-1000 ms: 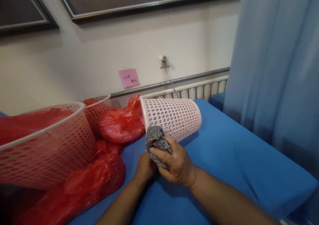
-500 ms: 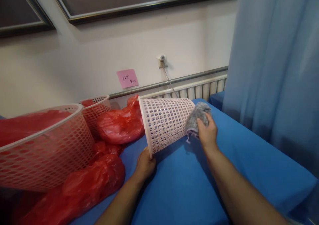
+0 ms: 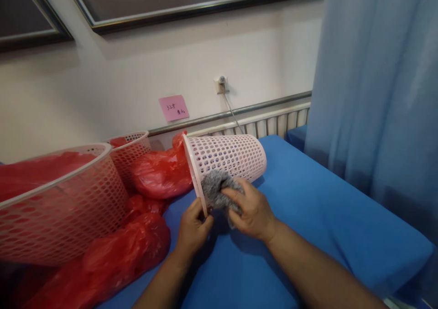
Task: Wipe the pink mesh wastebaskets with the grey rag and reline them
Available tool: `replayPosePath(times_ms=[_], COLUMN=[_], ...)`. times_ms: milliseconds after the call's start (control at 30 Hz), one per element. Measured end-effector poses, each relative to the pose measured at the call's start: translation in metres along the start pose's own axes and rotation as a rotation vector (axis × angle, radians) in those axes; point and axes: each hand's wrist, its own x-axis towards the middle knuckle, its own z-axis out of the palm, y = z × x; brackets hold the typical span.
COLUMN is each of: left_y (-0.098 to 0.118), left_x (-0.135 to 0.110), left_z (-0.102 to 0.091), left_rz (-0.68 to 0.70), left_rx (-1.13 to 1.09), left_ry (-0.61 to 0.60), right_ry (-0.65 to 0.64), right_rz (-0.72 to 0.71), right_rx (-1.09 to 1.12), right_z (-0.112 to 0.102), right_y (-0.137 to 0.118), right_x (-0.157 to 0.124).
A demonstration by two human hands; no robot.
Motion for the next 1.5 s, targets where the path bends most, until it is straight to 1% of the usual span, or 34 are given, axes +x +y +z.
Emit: replayPosePath(times_ms=[33, 100, 167, 200, 233, 267, 300, 333, 367, 433, 500, 533, 567, 600, 633, 667, 700, 767, 800, 833, 867, 900, 933, 1000, 1033, 1100, 1167, 1233, 1300, 1400, 1500], left_y=[-0.003, -0.008, -0.008, -0.008, -0.007, -0.005, -0.004, -0.003, -0.003, -0.003, -0.005, -0.006, -0.008, -0.010, -0.011, -0.012, -0.012, -0.011, -0.010, -0.009, -0.008, -0.008, -0.007, -0.007, -0.007, -0.006, -0.003, 0.001, 0.005, 0.009, 0.012], left_x=[0.000, -0.001, -0.001, -0.001, -0.001, -0.001, 0.000, 0.000, 0.000, 0.001, 0.001, 0.001, 0.002, 0.002, 0.002, 0.003, 0.003, 0.005, 0.005, 0.005, 0.005, 0.005, 0.004, 0.002, 0.001, -0.003, -0.006, -0.007, -0.008, -0.007, -0.006], left_z=[0.000, 0.002, 0.003, 0.003, 0.003, 0.004, 0.005, 0.005, 0.006, 0.008, 0.010, 0.010, 0.010, 0.010, 0.010, 0.010, 0.010, 0.010, 0.010, 0.010, 0.011, 0.011, 0.012, 0.012, 0.012, 0.012, 0.012, 0.011, 0.009, 0.006, 0.003], left_rz=[-0.030, -0.084, -0.115, -0.125, -0.131, -0.137, -0.146, -0.155, -0.164, -0.176, -0.179, -0.181, -0.180, -0.177, -0.173, -0.170, -0.166, -0.162, -0.160, -0.157, -0.155, -0.153, -0.152, -0.143, -0.132, -0.089, -0.026, 0.026, 0.057, 0.109, 0.176], left_rx=[0.029, 0.085, 0.127, 0.144, 0.161, 0.180, 0.204, 0.229, 0.254, 0.298, 0.319, 0.319, 0.316, 0.312, 0.309, 0.311, 0.315, 0.327, 0.334, 0.342, 0.352, 0.364, 0.379, 0.400, 0.401, 0.376, 0.322, 0.268, 0.226, 0.186, 0.118], left_ry=[-0.010, -0.037, -0.077, -0.102, -0.129, -0.158, -0.189, -0.221, -0.250, -0.295, -0.320, -0.325, -0.327, -0.327, -0.326, -0.324, -0.324, -0.331, -0.337, -0.344, -0.350, -0.356, -0.360, -0.374, -0.379, -0.367, -0.312, -0.226, -0.141, -0.052, 0.046], right_ry=[0.089, 0.300, 0.463, 0.514, 0.546, 0.558, 0.547, 0.517, 0.466, 0.307, 0.122, 0.048, 0.001, -0.014, 0.011, 0.066, 0.136, 0.281, 0.323, 0.352, 0.376, 0.395, 0.404, 0.372, 0.319, 0.171, 0.049, -0.020, -0.049, -0.055, -0.069], right_rz=[0.118, 0.436, 0.752, 0.869, 0.945, 0.969, 0.936, 0.850, 0.724, 0.394, 0.064, -0.058, -0.138, -0.162, -0.124, -0.032, 0.100, 0.435, 0.586, 0.690, 0.742, 0.734, 0.670, 0.434, 0.296, 0.053, -0.100, -0.168, -0.179, -0.178, -0.203], right_rx=[-0.036, -0.064, 0.012, 0.071, 0.113, 0.121, 0.093, 0.038, -0.026, -0.105, -0.078, -0.047, -0.017, -0.005, -0.015, -0.046, -0.088, -0.175, -0.197, -0.219, -0.235, -0.244, -0.244, -0.212, -0.176, -0.084, 0.000, 0.052, 0.080, 0.106, 0.125], right_z=[-0.002, -0.009, -0.018, -0.021, -0.023, -0.023, -0.021, -0.018, -0.013, -0.003, 0.005, 0.008, 0.009, 0.010, 0.009, 0.006, 0.003, -0.007, -0.012, -0.018, -0.022, -0.024, -0.025, -0.023, -0.021, -0.017, -0.016, -0.016, -0.016, -0.014, -0.014], right_y=[0.012, 0.042, 0.074, 0.087, 0.095, 0.098, 0.096, 0.087, 0.074, 0.038, 0.002, -0.011, -0.019, -0.021, -0.017, -0.006, 0.009, 0.046, 0.062, 0.075, 0.081, 0.082, 0.076, 0.050, 0.033, 0.003, -0.015, -0.021, -0.019, -0.015, -0.017], right_x=[0.001, 0.006, 0.011, 0.014, 0.016, 0.016, 0.016, 0.014, 0.011, 0.003, -0.004, -0.007, -0.009, -0.010, -0.009, -0.007, -0.003, 0.005, 0.009, 0.012, 0.015, 0.016, 0.017, 0.014, 0.012, 0.007, 0.004, 0.003, 0.003, 0.004, 0.006])
